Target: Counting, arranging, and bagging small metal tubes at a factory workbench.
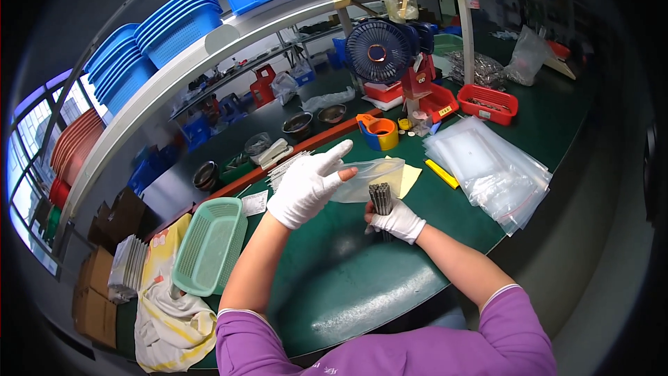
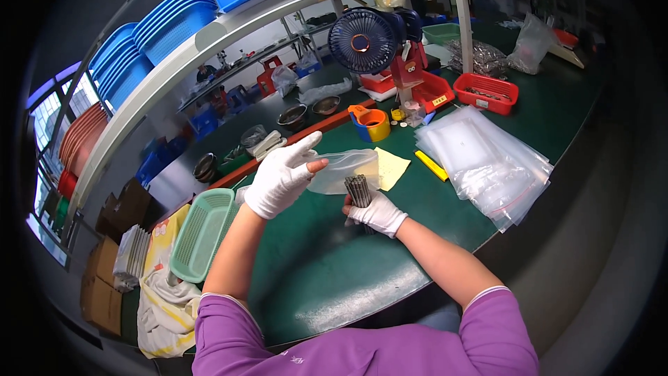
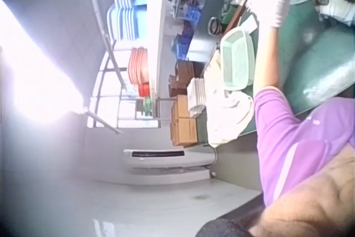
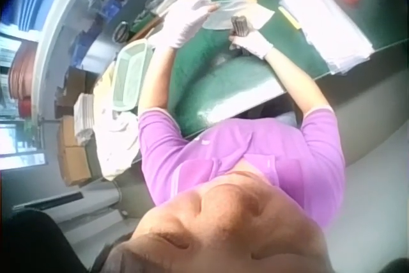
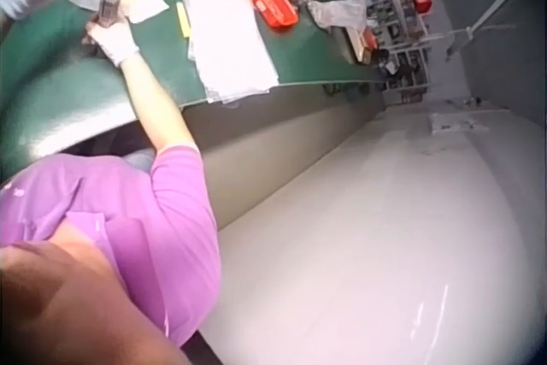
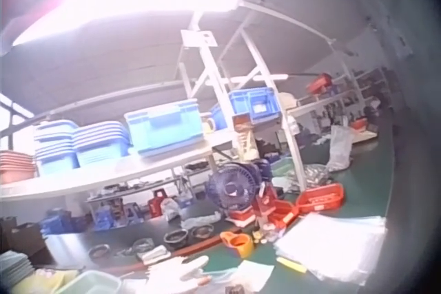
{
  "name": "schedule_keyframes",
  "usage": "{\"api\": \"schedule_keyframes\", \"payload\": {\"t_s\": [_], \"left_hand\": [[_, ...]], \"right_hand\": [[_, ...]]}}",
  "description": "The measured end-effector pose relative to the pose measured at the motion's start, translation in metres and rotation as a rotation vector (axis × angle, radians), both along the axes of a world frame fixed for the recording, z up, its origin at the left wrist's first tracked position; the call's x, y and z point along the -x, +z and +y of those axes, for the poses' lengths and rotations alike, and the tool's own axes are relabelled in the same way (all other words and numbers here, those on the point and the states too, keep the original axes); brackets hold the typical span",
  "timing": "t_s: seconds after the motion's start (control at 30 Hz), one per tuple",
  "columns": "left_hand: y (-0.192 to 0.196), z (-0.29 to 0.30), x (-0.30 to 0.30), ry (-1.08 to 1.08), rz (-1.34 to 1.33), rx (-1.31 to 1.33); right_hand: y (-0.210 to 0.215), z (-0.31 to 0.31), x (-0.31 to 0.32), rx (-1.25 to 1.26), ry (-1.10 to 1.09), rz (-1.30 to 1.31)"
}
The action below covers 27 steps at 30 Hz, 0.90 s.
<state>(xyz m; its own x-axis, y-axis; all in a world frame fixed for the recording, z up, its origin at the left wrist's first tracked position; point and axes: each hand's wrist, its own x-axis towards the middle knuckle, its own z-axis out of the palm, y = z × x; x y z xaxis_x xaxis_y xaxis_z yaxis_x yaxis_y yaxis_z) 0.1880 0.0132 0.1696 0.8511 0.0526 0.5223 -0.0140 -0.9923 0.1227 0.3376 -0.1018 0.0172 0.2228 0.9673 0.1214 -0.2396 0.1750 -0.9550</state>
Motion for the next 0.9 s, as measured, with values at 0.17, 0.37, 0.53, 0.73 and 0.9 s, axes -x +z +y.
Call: {"api": "schedule_keyframes", "payload": {"t_s": [0.17,0.37,0.53,0.73,0.9], "left_hand": [[0.008,-0.007,-0.017,-0.098,-0.009,-0.175],[0.023,-0.008,-0.005,-0.029,0.258,-0.238],[0.02,0.017,0.042,0.234,0.538,-0.096],[-0.017,0.009,0.057,0.116,0.483,0.115],[-0.037,0.024,0.069,0.153,0.355,0.047]], "right_hand": [[0.002,0.001,-0.001,0.016,0.022,-0.027],[0.005,-0.002,0.001,0.027,0.043,-0.049],[0.0,0.001,-0.003,-0.007,0.073,-0.106],[0.001,-0.001,-0.004,-0.056,0.051,-0.103],[0.001,-0.001,-0.003,-0.048,-0.007,-0.173]]}}
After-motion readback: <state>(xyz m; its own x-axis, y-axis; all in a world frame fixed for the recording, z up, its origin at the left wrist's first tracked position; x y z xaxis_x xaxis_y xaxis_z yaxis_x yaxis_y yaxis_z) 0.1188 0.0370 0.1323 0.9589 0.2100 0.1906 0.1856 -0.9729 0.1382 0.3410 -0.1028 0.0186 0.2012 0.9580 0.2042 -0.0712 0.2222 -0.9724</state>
